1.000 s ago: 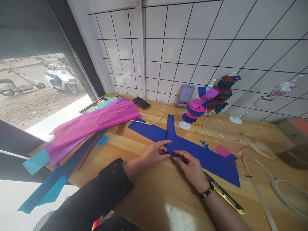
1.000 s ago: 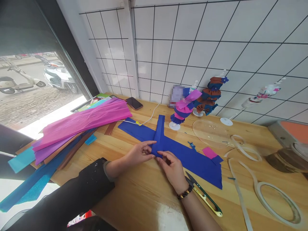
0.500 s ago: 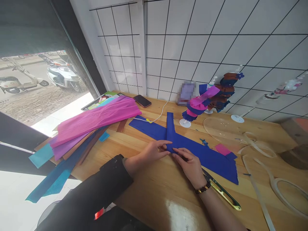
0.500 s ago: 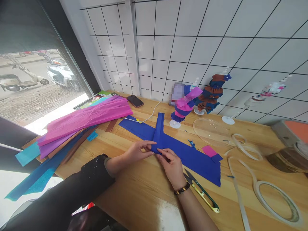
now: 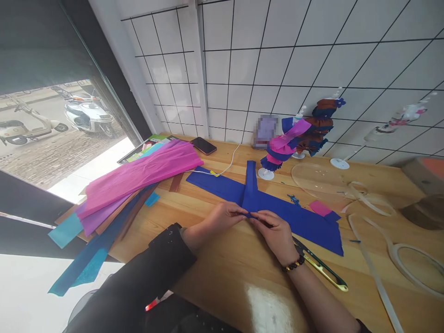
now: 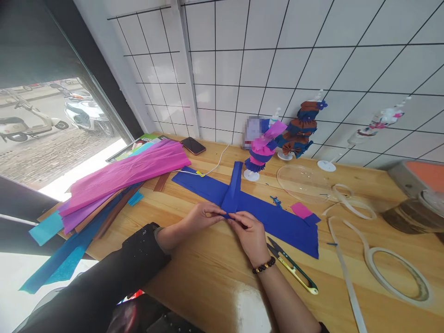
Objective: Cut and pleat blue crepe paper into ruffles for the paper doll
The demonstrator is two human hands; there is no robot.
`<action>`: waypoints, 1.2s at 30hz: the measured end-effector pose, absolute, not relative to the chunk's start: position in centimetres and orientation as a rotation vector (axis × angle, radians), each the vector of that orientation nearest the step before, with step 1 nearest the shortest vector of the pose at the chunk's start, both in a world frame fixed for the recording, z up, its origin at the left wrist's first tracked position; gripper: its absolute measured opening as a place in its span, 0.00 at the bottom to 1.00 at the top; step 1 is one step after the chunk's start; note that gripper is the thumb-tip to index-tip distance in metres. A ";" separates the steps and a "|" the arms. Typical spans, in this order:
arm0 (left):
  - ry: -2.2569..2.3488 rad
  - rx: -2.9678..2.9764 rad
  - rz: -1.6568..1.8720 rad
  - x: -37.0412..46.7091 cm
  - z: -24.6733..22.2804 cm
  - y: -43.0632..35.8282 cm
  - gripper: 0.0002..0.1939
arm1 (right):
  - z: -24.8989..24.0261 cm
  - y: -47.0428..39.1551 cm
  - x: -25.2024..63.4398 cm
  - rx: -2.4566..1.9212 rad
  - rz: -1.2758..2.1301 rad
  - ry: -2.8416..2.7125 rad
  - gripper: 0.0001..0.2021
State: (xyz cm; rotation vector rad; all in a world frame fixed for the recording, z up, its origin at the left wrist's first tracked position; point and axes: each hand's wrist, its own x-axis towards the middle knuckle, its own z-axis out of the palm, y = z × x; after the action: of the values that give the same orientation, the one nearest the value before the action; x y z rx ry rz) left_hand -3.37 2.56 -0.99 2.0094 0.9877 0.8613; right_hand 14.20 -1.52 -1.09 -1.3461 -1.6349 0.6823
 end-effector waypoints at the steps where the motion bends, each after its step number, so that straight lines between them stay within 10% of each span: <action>1: 0.986 2.005 0.863 -3.4 -1.0 2.6 0.11 | -1.1 -1.5 14.2 -1.344 0.682 -1.631 0.09; 36: 0.982 1.907 0.755 -3.6 0.0 2.1 0.07 | -0.5 -2.5 14.6 -1.494 0.725 -1.671 0.10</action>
State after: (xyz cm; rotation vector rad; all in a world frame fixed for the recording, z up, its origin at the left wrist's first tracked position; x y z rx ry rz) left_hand -3.59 2.12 0.04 1.9073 0.9823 0.7554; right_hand 14.58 -2.53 -0.51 -1.4937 -1.6708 0.7250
